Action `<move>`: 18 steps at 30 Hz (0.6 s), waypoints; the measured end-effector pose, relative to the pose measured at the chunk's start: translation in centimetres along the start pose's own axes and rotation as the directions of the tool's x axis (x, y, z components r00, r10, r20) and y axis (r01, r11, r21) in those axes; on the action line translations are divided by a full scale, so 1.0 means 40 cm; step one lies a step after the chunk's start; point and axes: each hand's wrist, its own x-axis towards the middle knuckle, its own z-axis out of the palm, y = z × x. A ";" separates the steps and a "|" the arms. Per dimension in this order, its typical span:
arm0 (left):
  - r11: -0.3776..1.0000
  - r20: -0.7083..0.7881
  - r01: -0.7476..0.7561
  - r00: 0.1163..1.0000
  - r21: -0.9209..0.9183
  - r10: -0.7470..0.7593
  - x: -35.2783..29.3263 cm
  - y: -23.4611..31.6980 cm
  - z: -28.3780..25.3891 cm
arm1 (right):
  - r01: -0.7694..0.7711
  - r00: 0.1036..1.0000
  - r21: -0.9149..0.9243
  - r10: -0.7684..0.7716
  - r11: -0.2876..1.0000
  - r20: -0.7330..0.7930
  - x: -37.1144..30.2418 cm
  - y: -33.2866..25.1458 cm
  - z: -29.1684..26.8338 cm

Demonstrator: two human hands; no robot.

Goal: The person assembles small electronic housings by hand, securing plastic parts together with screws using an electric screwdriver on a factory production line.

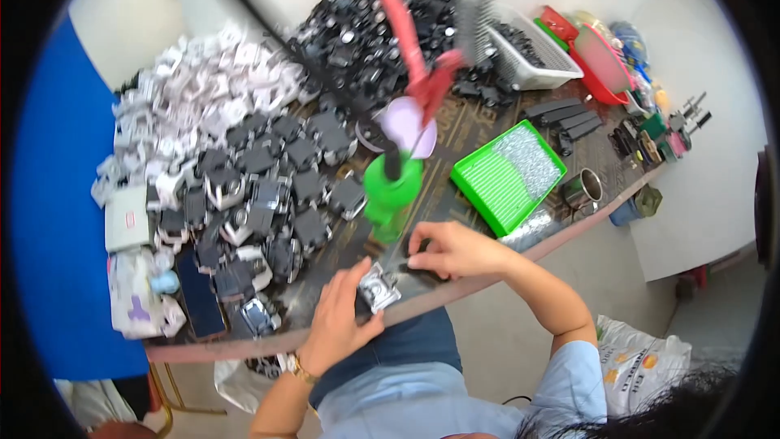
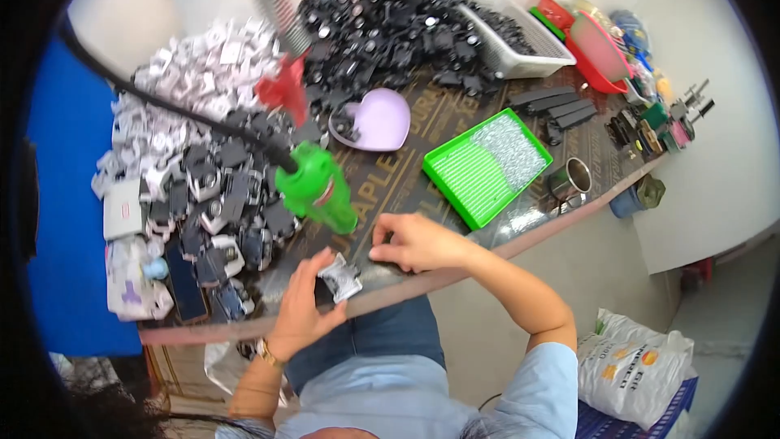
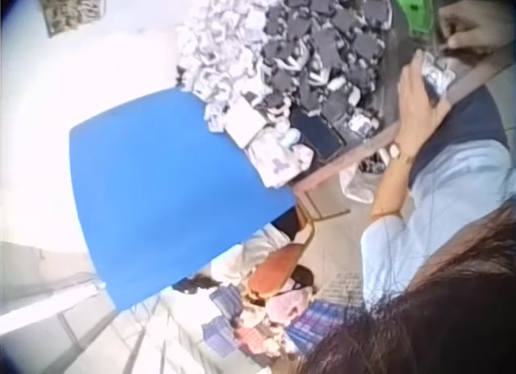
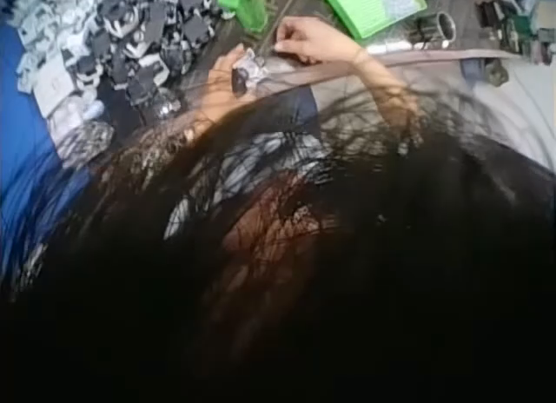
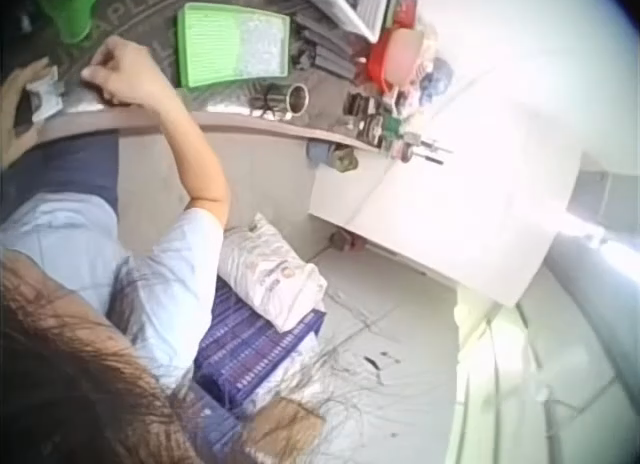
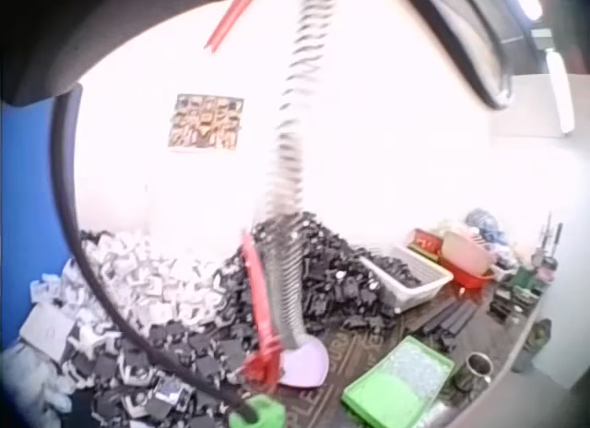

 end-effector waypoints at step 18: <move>0.968 -0.051 -0.099 0.992 0.232 0.114 0.004 -0.002 0.038 | -0.494 0.360 -0.826 -0.800 0.273 -0.480 0.360 0.201 -0.585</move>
